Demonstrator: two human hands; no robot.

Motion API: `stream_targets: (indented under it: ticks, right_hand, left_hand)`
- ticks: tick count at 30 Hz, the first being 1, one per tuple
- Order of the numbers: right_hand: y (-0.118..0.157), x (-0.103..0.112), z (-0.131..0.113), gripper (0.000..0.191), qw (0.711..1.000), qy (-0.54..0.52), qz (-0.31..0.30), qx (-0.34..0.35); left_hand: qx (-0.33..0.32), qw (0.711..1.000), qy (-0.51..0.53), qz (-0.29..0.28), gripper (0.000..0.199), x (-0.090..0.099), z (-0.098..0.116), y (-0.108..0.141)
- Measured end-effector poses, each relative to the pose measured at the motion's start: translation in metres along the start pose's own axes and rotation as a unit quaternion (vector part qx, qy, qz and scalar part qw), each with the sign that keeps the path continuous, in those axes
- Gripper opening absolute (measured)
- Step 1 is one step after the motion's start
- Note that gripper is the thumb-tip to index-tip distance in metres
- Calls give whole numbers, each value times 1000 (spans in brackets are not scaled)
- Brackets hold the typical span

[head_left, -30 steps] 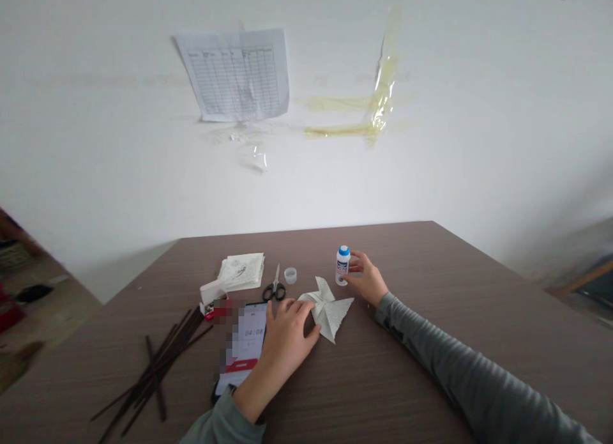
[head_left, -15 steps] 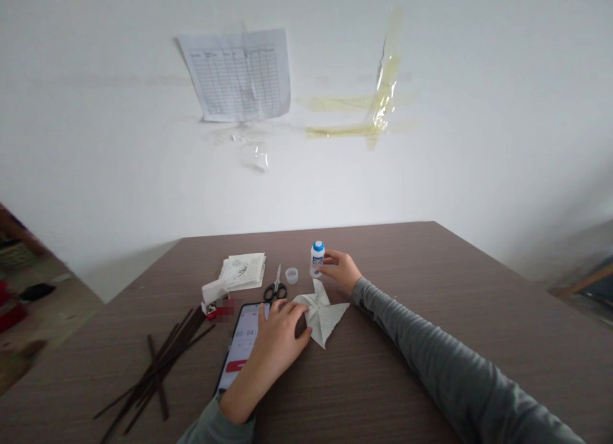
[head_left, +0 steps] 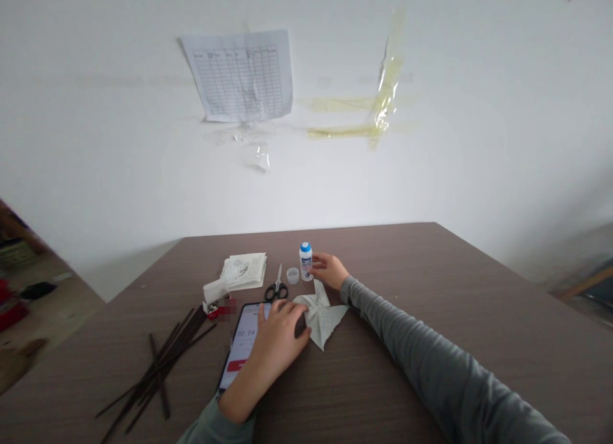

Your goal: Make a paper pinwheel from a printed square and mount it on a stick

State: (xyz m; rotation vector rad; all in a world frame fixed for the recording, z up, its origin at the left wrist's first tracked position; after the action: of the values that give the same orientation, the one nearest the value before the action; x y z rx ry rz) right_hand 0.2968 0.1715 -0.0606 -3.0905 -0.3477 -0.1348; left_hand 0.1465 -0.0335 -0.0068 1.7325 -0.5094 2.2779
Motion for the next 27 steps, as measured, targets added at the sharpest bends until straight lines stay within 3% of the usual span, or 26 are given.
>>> stream_targets:
  ticks: [5, 10, 19, 22, 27]
  right_hand:
    - [2, 8, -3, 48, 1000, 28, 0, 1]
    - [14, 29, -11, 51, 997, 68, 38, 18]
    - [83, 59, -28, 36, 985, 149, 31, 80]
    - [111, 50, -34, 24, 952, 272, -22, 141]
    - [146, 40, -28, 19, 911, 375, -64, 161]
  left_hand:
    - [-17, 999, -11, 27, 42, -5, -6, 0]
    - [-17, 999, -3, 31, 42, -9, -11, 0]
    - [-51, 996, -5, 70, 36, -24, -4, -5]
    - [-52, 997, -16, 55, 37, -26, 1, -7]
    - [-50, 998, -13, 44, 40, -27, 8, -10]
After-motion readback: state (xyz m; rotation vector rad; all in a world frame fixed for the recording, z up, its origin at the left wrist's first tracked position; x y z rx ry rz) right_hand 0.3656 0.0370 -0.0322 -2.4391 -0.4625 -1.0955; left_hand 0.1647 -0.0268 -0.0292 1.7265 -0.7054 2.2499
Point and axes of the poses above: each hand's wrist, its own y-axis away from the middle knuckle, its own x-axis out of the back of the hand, z = x × y, the point moved 9 cm from there along -y, towards the middle knuckle, and after that the axes turned 13 degrees about -x, right-handed, at the moved point
